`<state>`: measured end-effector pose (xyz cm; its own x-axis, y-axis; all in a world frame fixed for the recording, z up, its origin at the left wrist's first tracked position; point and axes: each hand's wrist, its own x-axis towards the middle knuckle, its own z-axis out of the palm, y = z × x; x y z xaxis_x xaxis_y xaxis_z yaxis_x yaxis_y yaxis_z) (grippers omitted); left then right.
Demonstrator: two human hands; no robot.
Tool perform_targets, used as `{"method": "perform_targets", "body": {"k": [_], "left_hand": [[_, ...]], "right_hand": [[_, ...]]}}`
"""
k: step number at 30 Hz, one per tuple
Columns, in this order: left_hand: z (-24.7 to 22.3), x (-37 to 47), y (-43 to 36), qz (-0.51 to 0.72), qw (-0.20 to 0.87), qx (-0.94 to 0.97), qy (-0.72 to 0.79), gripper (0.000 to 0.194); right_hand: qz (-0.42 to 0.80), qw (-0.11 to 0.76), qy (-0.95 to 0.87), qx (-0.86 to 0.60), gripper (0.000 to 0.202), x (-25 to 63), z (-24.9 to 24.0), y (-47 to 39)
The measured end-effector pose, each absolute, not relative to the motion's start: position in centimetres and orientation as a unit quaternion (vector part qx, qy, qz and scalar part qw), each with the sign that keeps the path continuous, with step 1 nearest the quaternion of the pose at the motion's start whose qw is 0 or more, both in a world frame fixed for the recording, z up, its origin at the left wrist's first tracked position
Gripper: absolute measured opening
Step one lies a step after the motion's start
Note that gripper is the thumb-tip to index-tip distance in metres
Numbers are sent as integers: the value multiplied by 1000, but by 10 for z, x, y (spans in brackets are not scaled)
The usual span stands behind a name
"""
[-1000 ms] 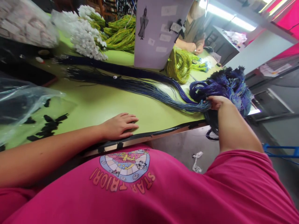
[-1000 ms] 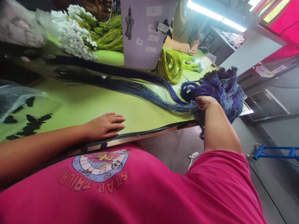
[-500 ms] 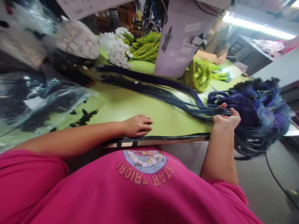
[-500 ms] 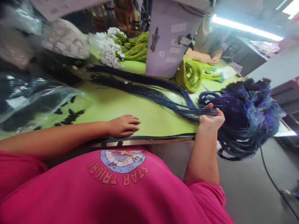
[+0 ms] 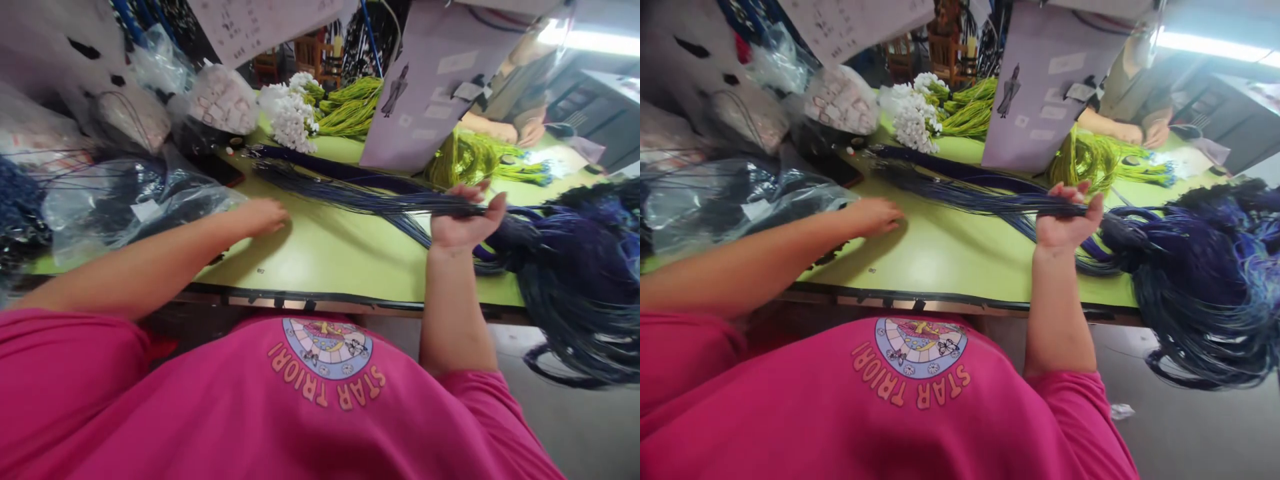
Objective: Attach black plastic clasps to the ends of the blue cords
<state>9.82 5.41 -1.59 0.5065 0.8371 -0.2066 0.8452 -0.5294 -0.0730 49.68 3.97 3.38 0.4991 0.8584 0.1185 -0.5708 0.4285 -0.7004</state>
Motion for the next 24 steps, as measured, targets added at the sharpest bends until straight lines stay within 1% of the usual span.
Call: {"method": "perform_targets", "body": {"k": [1,2,5,6,8,9,11,12,14,15,17,19,20,21,22,24], "left_hand": [[-12,88,60,-138,22,848,511,37],[-10,79,65,-152,21,836,527,38],[-8,59,76,-173,20,809,562,40],[-9,54,78,-178,19,799,574,41],[-11,47,80,-187,18,783,594,43],[-10,46,80,-188,17,777,601,45],[0,49,78,-160,7,773,614,45],[8,55,76,-122,-6,774,622,45],[32,77,71,22,-58,772,633,45],[45,94,68,96,-78,779,615,51],[66,134,63,188,-79,820,535,69],[75,178,63,210,-64,879,423,94],[74,197,65,197,-57,902,380,103],[70,213,69,185,-54,906,377,106],[64,224,75,169,-46,905,387,101],[51,230,88,150,-38,890,429,82]], "right_hand": [[448,811,-239,-291,36,493,39,42],[472,792,-252,-294,32,487,42,45],[582,678,-316,-318,12,455,38,51],[604,646,-330,-331,11,444,34,51],[611,626,-342,-344,20,429,26,51],[609,627,-341,-346,24,426,25,50],[598,667,-310,-318,26,427,29,52],[598,692,-285,-289,24,429,34,53],[604,728,-228,-231,24,433,46,57],[615,735,-197,-206,27,433,53,59],[633,742,-142,-170,32,431,66,58],[642,745,-100,-152,31,428,78,49],[646,743,-87,-154,29,427,84,41],[644,745,-76,-157,26,428,88,31],[638,750,-66,-164,26,430,92,21],[637,751,-60,-163,28,437,92,-1]]}}
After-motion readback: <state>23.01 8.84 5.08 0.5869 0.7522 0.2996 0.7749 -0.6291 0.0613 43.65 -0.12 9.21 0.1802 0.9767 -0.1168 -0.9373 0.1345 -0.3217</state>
